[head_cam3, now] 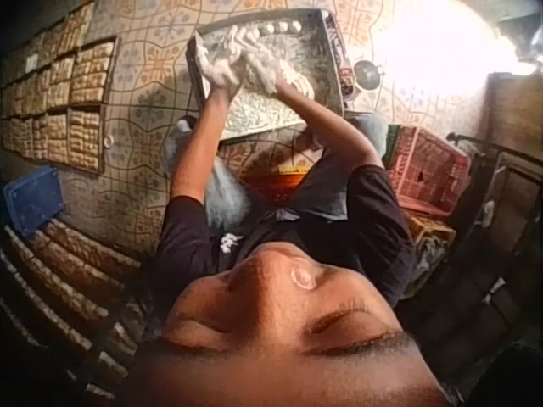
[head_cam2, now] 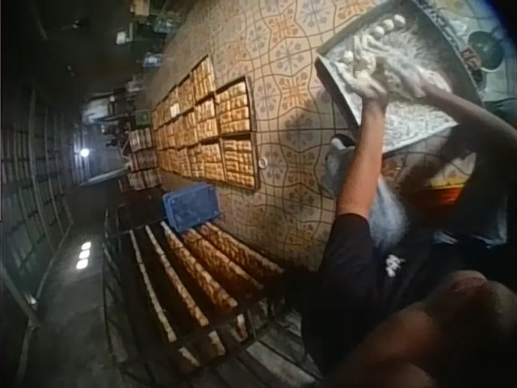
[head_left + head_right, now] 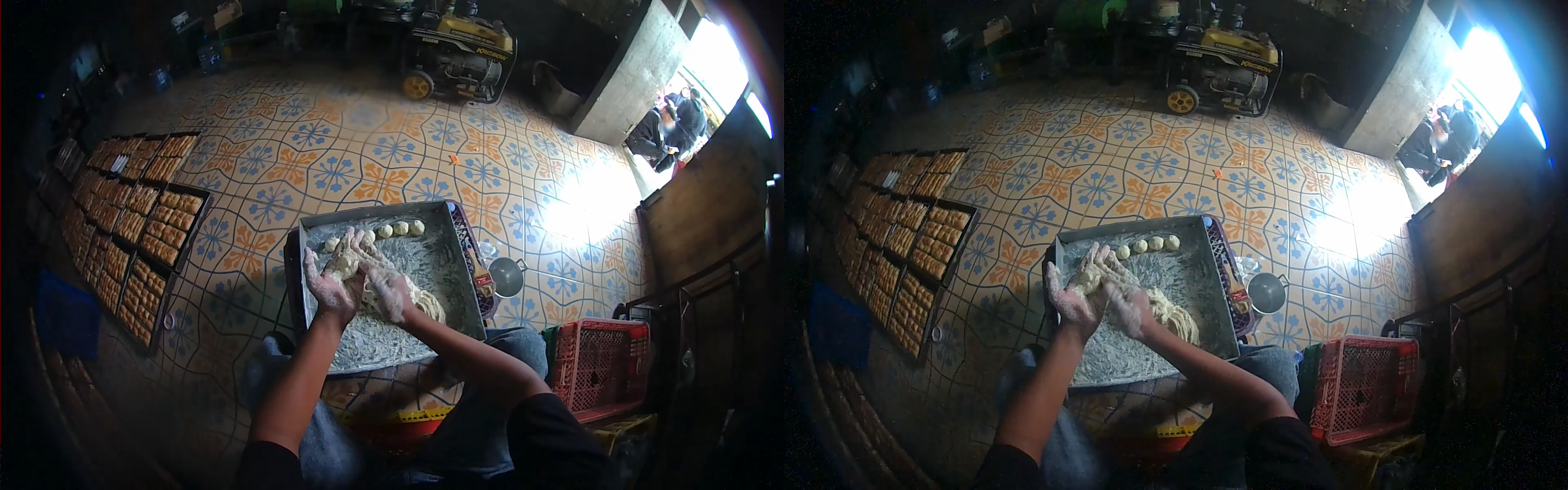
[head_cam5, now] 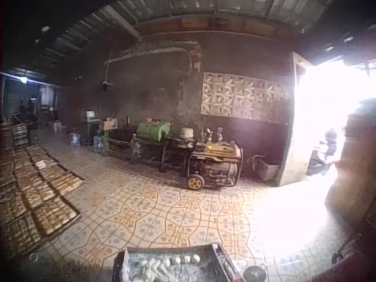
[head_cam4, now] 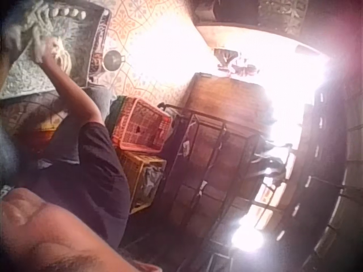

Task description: The person kneads and rolls dough into dough balls by hand and places them onto a metal tray.

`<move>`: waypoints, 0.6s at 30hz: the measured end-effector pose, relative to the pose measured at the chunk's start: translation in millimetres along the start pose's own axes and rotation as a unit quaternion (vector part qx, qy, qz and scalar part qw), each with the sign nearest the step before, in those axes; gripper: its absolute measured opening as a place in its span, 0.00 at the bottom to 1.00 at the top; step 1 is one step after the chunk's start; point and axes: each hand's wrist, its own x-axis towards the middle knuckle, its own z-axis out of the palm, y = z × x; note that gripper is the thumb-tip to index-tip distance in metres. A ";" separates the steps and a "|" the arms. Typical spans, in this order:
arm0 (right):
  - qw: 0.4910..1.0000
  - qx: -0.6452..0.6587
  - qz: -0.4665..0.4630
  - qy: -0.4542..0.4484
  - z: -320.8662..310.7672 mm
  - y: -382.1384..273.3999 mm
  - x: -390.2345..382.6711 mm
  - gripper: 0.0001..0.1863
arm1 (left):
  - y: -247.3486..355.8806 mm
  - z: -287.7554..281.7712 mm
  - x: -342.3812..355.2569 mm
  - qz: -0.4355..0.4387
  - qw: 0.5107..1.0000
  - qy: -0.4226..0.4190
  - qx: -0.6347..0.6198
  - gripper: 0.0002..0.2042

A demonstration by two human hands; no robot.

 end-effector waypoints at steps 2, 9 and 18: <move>0.983 0.162 0.067 0.048 -9.4 0.1 7.2 0.36 | -5.1 6.8 3.0 0.007 0.999 -0.041 -0.033 0.48; 0.970 -0.195 -0.144 -0.001 -49.1 -31.3 45.0 0.32 | -22.4 -3.0 -10.0 -0.114 0.976 -0.135 -0.127 0.50; 0.974 -0.009 -0.217 -0.059 -15.7 -51.4 17.2 0.33 | -9.0 31.4 2.0 0.001 0.991 -0.114 -0.066 0.57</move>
